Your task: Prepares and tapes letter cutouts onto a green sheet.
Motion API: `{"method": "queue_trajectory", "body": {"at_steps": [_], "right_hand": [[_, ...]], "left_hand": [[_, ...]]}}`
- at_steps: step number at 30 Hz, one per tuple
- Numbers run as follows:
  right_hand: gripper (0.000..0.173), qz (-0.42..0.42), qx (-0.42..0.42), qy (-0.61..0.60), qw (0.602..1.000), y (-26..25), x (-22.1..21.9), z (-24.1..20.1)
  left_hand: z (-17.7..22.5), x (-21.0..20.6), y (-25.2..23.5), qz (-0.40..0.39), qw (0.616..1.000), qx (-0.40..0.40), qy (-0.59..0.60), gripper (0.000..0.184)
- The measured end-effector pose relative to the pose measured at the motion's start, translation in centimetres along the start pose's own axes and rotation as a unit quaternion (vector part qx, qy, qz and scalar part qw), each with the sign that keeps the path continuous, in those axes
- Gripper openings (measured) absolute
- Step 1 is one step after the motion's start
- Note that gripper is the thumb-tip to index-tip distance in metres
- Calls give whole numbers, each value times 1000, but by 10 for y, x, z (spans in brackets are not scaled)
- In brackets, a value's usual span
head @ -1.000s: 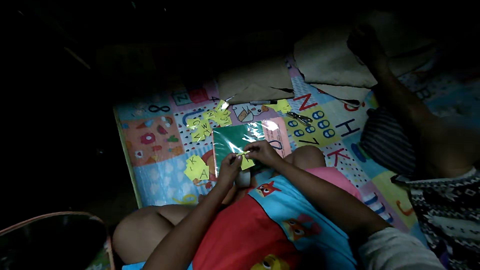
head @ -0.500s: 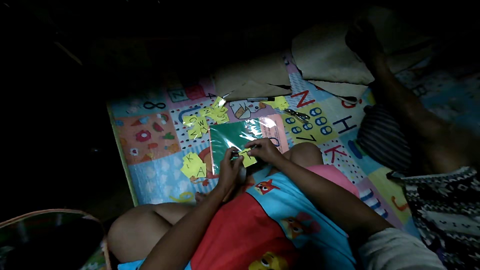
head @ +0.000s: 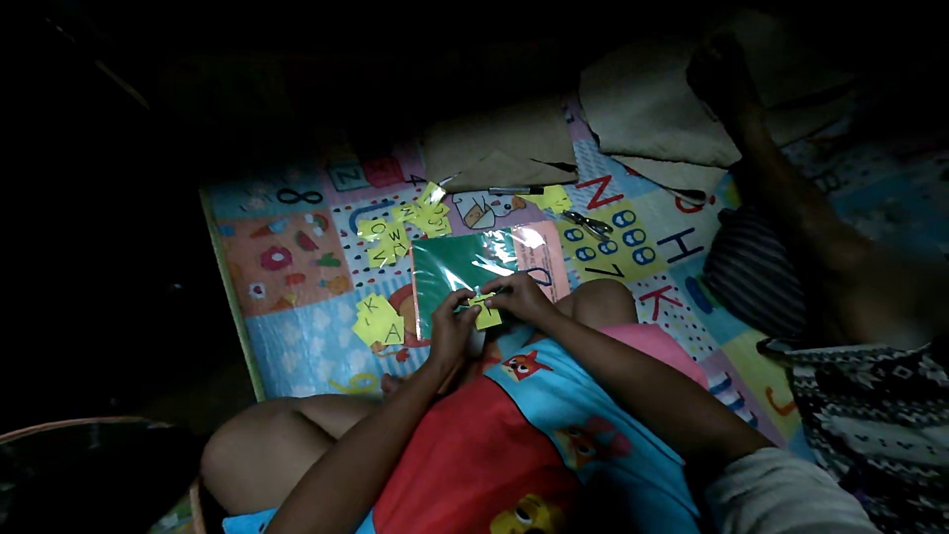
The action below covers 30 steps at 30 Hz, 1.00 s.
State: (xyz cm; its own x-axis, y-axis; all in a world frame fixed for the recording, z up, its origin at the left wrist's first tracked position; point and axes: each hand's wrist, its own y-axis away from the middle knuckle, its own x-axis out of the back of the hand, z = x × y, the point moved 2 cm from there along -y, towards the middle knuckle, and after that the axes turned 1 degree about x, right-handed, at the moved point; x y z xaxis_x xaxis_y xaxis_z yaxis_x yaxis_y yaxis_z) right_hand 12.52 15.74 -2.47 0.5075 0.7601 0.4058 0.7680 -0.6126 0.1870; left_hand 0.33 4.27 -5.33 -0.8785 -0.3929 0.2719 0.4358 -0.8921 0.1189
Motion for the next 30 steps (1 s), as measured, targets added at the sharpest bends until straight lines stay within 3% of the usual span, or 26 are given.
{"method": "queue_trajectory", "body": {"at_steps": [12, 30], "right_hand": [[17, 5, 14, 13, 1000, -1, -1, 2], [17, 15, 5, 41, 999, -3, -2, 4]], "left_hand": [[-1, 0, -1, 11, 999, 29, 36, 21], [2, -1, 1, 35, 998, 41, -14, 21]]}}
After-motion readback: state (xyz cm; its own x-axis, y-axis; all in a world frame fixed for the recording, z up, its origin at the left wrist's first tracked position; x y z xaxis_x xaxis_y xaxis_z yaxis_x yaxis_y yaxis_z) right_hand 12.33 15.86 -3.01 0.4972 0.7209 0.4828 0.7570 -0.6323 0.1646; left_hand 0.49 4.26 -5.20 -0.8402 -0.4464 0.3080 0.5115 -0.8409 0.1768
